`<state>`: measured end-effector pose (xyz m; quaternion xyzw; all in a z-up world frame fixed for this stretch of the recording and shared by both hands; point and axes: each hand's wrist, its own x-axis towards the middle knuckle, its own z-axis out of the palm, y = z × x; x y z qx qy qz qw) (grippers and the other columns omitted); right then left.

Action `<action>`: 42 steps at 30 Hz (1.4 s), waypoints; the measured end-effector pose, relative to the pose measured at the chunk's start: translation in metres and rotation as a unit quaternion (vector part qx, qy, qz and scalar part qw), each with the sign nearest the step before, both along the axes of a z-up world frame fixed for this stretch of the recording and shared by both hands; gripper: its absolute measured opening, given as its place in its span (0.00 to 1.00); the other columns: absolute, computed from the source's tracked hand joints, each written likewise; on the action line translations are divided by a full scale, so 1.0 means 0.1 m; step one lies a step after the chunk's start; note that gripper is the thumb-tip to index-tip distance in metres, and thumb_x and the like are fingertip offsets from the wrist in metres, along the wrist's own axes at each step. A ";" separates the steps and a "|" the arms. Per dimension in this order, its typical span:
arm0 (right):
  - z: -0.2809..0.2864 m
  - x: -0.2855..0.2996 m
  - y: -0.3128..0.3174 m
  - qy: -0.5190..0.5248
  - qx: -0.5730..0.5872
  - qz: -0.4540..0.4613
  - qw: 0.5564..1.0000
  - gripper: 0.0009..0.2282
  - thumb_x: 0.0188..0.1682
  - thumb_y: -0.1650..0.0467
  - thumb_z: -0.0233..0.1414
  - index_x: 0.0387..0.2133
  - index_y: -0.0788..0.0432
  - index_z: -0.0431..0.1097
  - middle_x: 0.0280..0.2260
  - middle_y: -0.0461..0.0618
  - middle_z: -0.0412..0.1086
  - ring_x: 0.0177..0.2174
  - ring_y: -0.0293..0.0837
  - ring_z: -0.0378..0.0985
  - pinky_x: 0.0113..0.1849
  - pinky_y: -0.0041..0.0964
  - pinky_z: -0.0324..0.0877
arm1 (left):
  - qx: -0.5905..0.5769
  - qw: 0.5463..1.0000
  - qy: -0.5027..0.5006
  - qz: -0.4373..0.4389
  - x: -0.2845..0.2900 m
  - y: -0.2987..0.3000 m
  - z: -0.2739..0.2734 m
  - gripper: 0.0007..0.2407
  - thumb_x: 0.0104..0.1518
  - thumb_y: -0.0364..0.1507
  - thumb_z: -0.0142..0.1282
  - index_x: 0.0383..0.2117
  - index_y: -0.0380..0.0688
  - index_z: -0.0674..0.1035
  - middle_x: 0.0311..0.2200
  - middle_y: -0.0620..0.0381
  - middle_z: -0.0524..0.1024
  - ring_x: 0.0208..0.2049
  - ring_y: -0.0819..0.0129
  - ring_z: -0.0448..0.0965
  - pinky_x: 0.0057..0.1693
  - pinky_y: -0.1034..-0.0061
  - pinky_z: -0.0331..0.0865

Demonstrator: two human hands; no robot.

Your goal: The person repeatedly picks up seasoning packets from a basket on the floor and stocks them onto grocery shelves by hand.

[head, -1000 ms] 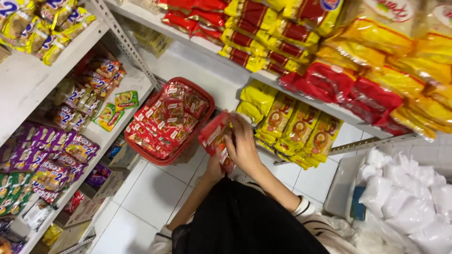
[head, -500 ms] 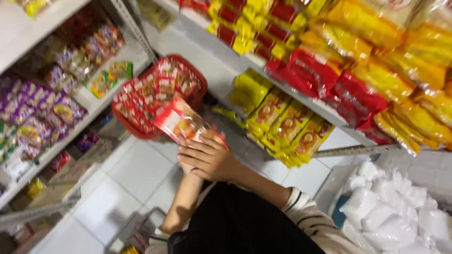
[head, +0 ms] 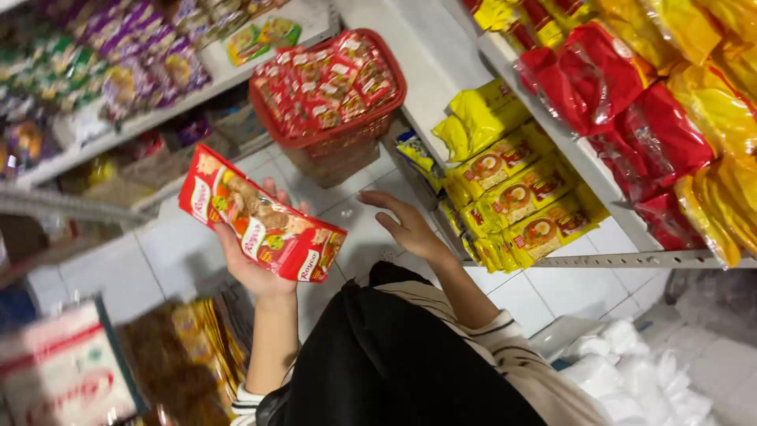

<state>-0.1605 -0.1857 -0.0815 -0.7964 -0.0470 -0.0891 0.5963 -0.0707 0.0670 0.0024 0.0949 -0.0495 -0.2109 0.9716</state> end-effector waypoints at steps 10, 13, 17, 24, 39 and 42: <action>0.15 -1.24 1.87 0.210 0.101 0.361 0.903 0.28 0.53 0.70 0.54 0.67 0.61 0.55 0.49 0.51 0.74 0.45 0.39 0.76 0.48 0.37 0.73 | 0.124 0.969 0.021 0.213 -2.20 1.29 -0.10 0.31 0.65 0.48 0.36 0.67 0.36 0.61 0.65 0.41 0.68 0.65 0.52 0.70 0.70 0.60 0.61; -0.01 -1.70 2.25 0.204 0.095 0.420 0.879 0.23 0.55 0.70 0.52 0.63 0.64 0.58 0.53 0.48 0.71 0.52 0.37 0.73 0.53 0.34 0.70 | 0.183 0.939 0.026 0.290 -2.85 1.78 -0.41 0.28 0.68 0.45 0.37 0.66 0.34 0.62 0.62 0.43 0.69 0.61 0.56 0.72 0.66 0.62 0.65; -0.23 -2.13 2.63 0.271 0.087 0.475 0.833 0.22 0.53 0.74 0.53 0.61 0.65 0.61 0.48 0.49 0.74 0.47 0.38 0.75 0.49 0.35 0.71 | 0.274 0.872 0.108 0.390 -3.71 2.17 -1.04 0.23 0.68 0.40 0.42 0.63 0.36 0.66 0.54 0.49 0.75 0.52 0.63 0.77 0.57 0.66 0.71; -0.24 -2.56 3.42 0.288 0.086 0.579 0.758 0.18 0.52 0.76 0.54 0.56 0.66 0.64 0.47 0.51 0.74 0.46 0.37 0.76 0.48 0.34 0.72 | 0.465 0.668 0.150 0.561 -4.87 2.55 -1.20 0.15 0.68 0.31 0.50 0.55 0.34 0.75 0.49 0.54 0.78 0.49 0.73 0.77 0.56 0.74 0.72; 1.46 -2.72 5.16 0.014 0.156 0.646 0.747 0.22 0.48 0.80 0.59 0.55 0.61 0.62 0.42 0.44 0.69 0.30 0.32 0.72 0.29 0.27 0.70 | 0.557 0.328 0.128 0.752 -7.05 3.22 0.62 0.18 0.65 0.15 0.59 0.59 0.32 0.70 0.54 0.51 0.76 0.56 0.68 0.78 0.64 0.73 0.74; 1.78 -2.70 5.97 -0.053 0.181 0.682 0.707 0.21 0.53 0.80 0.58 0.56 0.62 0.57 0.45 0.50 0.72 0.43 0.36 0.78 0.45 0.30 0.77 | 0.626 0.238 0.136 0.730 -7.31 3.77 0.75 0.24 0.63 0.11 0.59 0.65 0.36 0.65 0.53 0.49 0.76 0.52 0.69 0.80 0.58 0.75 0.77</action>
